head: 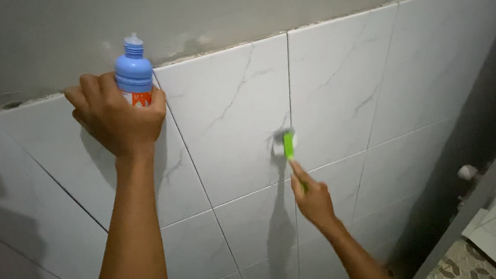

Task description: Scrubbing bathroom wall tiles and grout using a brush and cleaning solution.

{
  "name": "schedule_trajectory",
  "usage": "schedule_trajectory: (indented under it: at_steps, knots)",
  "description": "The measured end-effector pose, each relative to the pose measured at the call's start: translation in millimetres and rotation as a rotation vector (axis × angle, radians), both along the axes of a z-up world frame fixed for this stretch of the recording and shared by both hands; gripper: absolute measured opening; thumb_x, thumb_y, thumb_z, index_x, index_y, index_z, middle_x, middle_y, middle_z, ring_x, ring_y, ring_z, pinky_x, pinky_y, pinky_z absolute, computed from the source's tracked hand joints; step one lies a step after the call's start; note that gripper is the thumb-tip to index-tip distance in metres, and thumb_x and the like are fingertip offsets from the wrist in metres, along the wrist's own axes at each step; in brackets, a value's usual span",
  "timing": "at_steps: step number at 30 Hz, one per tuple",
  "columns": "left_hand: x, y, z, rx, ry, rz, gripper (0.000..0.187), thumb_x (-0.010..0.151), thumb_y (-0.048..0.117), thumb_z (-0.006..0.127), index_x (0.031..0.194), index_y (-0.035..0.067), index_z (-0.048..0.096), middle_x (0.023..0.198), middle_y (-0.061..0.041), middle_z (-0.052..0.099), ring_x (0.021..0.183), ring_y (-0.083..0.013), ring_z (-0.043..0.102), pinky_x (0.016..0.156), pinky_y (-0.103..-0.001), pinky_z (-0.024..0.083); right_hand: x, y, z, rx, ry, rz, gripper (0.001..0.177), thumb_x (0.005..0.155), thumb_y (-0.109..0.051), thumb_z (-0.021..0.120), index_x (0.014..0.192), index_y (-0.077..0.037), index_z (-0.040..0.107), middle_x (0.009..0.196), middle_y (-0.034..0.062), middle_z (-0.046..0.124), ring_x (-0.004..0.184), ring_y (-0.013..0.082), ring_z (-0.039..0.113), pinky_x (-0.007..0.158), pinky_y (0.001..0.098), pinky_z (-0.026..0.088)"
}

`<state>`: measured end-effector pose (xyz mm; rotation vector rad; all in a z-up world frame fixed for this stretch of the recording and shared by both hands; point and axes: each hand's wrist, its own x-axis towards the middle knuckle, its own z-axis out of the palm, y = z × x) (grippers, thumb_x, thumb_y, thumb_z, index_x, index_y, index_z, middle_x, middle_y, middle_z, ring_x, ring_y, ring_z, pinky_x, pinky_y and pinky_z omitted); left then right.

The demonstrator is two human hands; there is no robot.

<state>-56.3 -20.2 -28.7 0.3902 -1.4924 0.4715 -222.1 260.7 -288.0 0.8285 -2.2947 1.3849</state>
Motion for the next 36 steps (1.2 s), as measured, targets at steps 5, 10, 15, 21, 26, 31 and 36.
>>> schedule_trajectory:
  at_steps: [5,10,15,21,26,31,36]
  knots:
    - [7,14,6,0.108,-0.028,-0.054,0.041,0.075,0.034,0.082,0.101,0.008,0.066,0.113,-0.008,0.055,0.108,-0.0304,0.048,0.077,-0.044,0.045,-23,-8,140,-0.281,0.153,0.103,0.047,0.103,-0.016,0.059,0.150,-0.014,0.054,0.095,0.0086,0.073,0.061,0.0066,0.056,0.051,0.0278,0.050]
    - [7,10,4,0.106,-0.045,-0.066,0.042,0.078,0.037,0.085,0.103,0.009,0.065,0.110,-0.007,0.054,0.108,-0.0304,0.048,0.076,-0.044,0.044,-2,0,198,-0.326,0.233,0.133,0.049,0.105,-0.014,0.058,0.154,-0.010,0.054,0.084,0.0120,0.070,0.064,0.0101,0.052,0.059,0.0306,0.049]
    - [7,9,4,0.071,-0.043,-0.025,0.043,0.074,0.035,0.082,0.103,0.008,0.065,0.112,-0.008,0.055,0.109,-0.0294,0.048,0.078,-0.044,0.045,-24,-10,33,-0.208,0.417,0.017,0.041,0.113,-0.022,0.051,0.153,-0.023,0.043,0.097,0.0146,0.072,0.069,0.0152,0.060,0.059,0.0273,0.054]
    - [5,3,2,0.048,-0.058,-0.032,0.042,0.075,0.035,0.083,0.101,0.008,0.065,0.111,-0.008,0.054,0.110,-0.0305,0.048,0.077,-0.044,0.044,-47,-10,49,-0.242,0.316,0.033,0.052,0.099,-0.011,0.058,0.151,-0.013,0.050,0.111,0.0141,0.074,0.053,0.0062,0.061,0.042,0.0212,0.053]
    - [7,5,1,0.009,-0.057,0.054,0.044,0.077,0.037,0.083,0.104,0.007,0.065,0.112,-0.009,0.053,0.110,-0.0302,0.047,0.078,-0.044,0.044,-37,1,191,-0.241,0.433,0.002,0.050,0.106,-0.014,0.058,0.155,-0.018,0.050,0.097,0.0106,0.075,0.056,0.0098,0.062,0.050,0.0269,0.052]
    - [8,9,0,0.101,-0.071,-0.047,0.042,0.078,0.032,0.080,0.107,0.005,0.066,0.115,-0.009,0.053,0.114,-0.0317,0.048,0.081,-0.044,0.042,-43,-7,110,-0.135,0.358,-0.110,0.052,0.104,-0.020,0.058,0.155,-0.026,0.049,0.066,0.0039,0.069,0.044,0.0098,0.054,0.040,0.0290,0.047]
    - [9,6,1,-0.076,-0.029,0.150,0.054,0.079,0.045,0.084,0.113,0.008,0.062,0.118,-0.009,0.054,0.115,-0.0285,0.048,0.091,-0.047,0.038,-22,-5,-33,0.067,0.258,-0.142,0.049,0.102,-0.022,0.056,0.150,-0.024,0.051,0.047,-0.0020,0.050,0.037,0.0100,0.039,0.033,0.0346,0.033]
